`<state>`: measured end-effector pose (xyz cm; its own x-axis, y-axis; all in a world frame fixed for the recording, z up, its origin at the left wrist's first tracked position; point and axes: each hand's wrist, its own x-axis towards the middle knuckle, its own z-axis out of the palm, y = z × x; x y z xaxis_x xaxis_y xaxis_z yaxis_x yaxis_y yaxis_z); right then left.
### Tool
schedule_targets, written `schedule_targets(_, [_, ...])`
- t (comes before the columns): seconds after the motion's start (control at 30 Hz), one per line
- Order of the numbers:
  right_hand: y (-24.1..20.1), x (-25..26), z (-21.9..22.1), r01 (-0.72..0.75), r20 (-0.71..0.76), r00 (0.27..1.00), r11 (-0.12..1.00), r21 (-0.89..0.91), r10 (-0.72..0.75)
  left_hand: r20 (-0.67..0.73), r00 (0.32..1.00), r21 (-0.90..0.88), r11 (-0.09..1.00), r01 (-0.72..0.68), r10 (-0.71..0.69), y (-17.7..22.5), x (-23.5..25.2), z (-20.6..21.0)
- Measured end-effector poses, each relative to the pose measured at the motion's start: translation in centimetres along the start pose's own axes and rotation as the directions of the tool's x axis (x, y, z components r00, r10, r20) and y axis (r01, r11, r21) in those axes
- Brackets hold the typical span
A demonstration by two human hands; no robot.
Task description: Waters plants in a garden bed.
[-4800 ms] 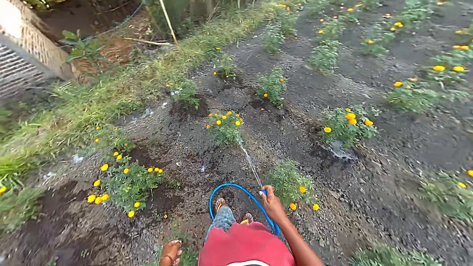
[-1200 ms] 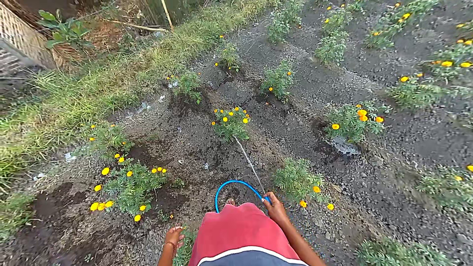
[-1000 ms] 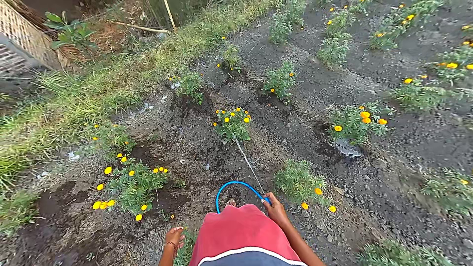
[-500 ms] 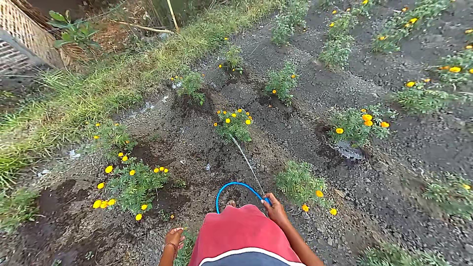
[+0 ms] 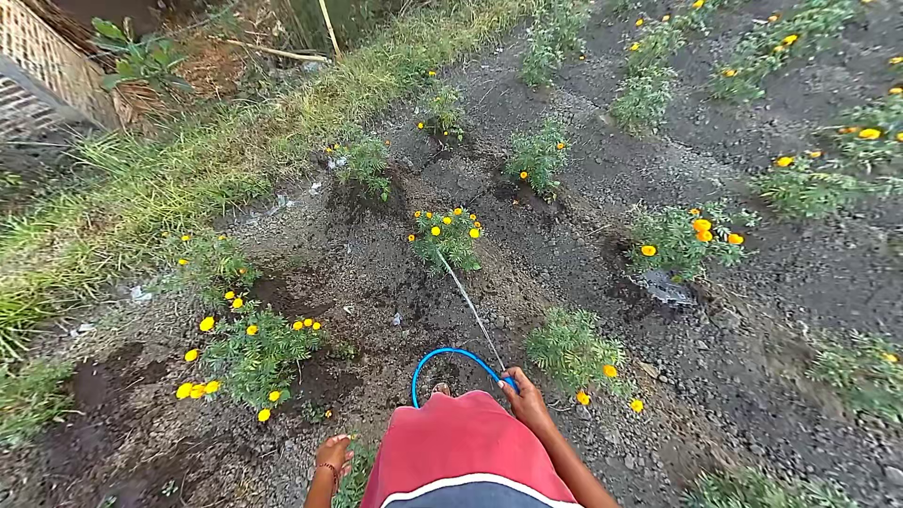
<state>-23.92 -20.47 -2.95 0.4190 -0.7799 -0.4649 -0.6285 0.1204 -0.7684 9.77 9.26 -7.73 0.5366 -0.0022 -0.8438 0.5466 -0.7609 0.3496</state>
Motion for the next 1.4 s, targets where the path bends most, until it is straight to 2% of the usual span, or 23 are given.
schedule_targets(0.57, [1.4,0.1,-0.1,-0.022,-0.016,1.000,1.000,0.010,0.022,0.005,1.000,0.015,1.000,0.008,-0.008,0.7,0.3,0.3])
schedule_targets(0.73, [2.0,-0.2,-0.2,-0.095,0.017,0.995,0.994,-0.052,0.096,-0.002,1.000,0.015,1.000,0.000,0.000,1.0,0.5,0.5])
schedule_targets(1.03, [5.2,-0.7,-0.2,-0.202,-0.009,0.979,0.979,0.009,0.202,0.013,1.000,0.036,0.999,-0.013,0.012,1.6,-0.1,0.5])
schedule_targets(1.27, [6.8,-1.2,-0.3,-0.238,-0.003,0.971,0.971,-0.011,0.238,0.007,1.000,0.050,0.998,-0.028,0.027,1.9,-0.2,-0.2])
schedule_targets(1.4, [6.2,-1.3,-0.1,-0.239,0.009,0.971,0.969,-0.062,0.240,-0.004,0.999,0.066,0.997,-0.032,0.032,2.2,0.0,-0.6])
